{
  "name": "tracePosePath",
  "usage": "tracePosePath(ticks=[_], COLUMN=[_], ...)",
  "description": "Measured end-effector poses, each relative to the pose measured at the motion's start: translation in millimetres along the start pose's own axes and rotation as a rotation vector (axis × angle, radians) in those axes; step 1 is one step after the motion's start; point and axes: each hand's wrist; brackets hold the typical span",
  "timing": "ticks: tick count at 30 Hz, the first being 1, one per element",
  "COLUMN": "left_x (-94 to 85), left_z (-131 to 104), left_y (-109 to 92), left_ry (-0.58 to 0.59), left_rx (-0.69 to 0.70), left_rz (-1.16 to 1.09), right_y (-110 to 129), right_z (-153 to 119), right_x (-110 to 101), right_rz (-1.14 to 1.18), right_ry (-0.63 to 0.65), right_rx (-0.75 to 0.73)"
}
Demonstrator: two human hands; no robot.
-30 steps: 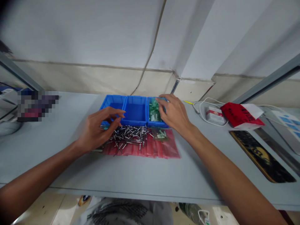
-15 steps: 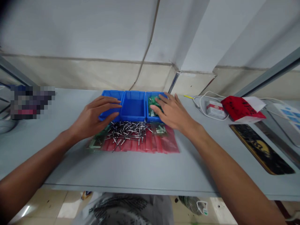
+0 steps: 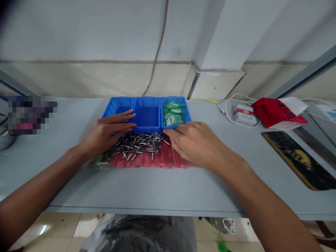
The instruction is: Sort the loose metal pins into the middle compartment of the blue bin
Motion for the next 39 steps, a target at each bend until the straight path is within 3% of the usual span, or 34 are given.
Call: tracePosePath(ticks=[3, 5, 7, 11, 14, 16, 18, 21, 23, 25, 28, 30, 33, 35, 37, 39], left_x=[-0.4, -0.4, 0.0, 0.3, -2.1, -4.9, -7.6, -10.8, -12.7, -14.7, -16.9, -17.1, -15.0, -12.4, -9.6, -7.4], left_z=[1, 1, 1, 1, 4, 7, 10, 14, 16, 17, 21, 22, 20, 17, 13, 10], left_y=[-2, -3, -3, -3, -10, -20, -31, -47, -54, -58, -59, -58, -57, -56, -53, -50], left_ry=[-0.003, -0.005, -0.006, 0.02, 0.021, -0.018, -0.072, -0.195, -0.257, -0.307, -0.338, -0.276, -0.168, -0.213, -0.303, -0.334], left_rx=[-0.008, -0.004, 0.001, 0.014, -0.013, -0.004, 0.086, 0.203, 0.146, -0.053, -0.388, -0.472, -0.46, -0.395, -0.246, -0.029], left_rz=[0.006, 0.007, 0.012, 0.046, 0.103, 0.14, 0.115, -0.037, -0.153, -0.251, -0.459, -0.637, -0.684, -0.475, -0.183, 0.036], right_y=[-4, -9, -12, -11, 0, 12, 25, 43, 51, 53, 46, 38, 31, 33, 39, 47], right_z=[6, 8, 10, 11, 11, 11, 9, 5, 2, 0, 0, 1, 4, 4, 4, 2], right_x=[-12, -17, -15, -4, 0, 2, 8, 21, 27, 30, 30, 30, 30, 31, 31, 31], right_rz=[0.0, 0.168, 0.302, 0.406, 0.467, 0.557, 0.733, 1.051, 1.146, 1.071, 0.652, 0.371, 0.191, 0.201, 0.345, 0.625], right_ry=[-0.045, -0.069, 0.009, 0.173, 0.042, -0.098, -0.159, -0.074, 0.002, -0.032, -0.286, -0.406, -0.488, -0.526, -0.525, -0.434], right_rx=[0.035, 0.164, 0.221, 0.194, 0.222, 0.268, 0.327, 0.403, 0.379, 0.278, -0.012, -0.201, -0.31, -0.279, -0.12, 0.11])
Point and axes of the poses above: each hand's wrist, its own z-axis towards the middle knuckle, its own x-axis out of the palm, y = z × x, and after that the axes turned 8 degrees about x, right-handed
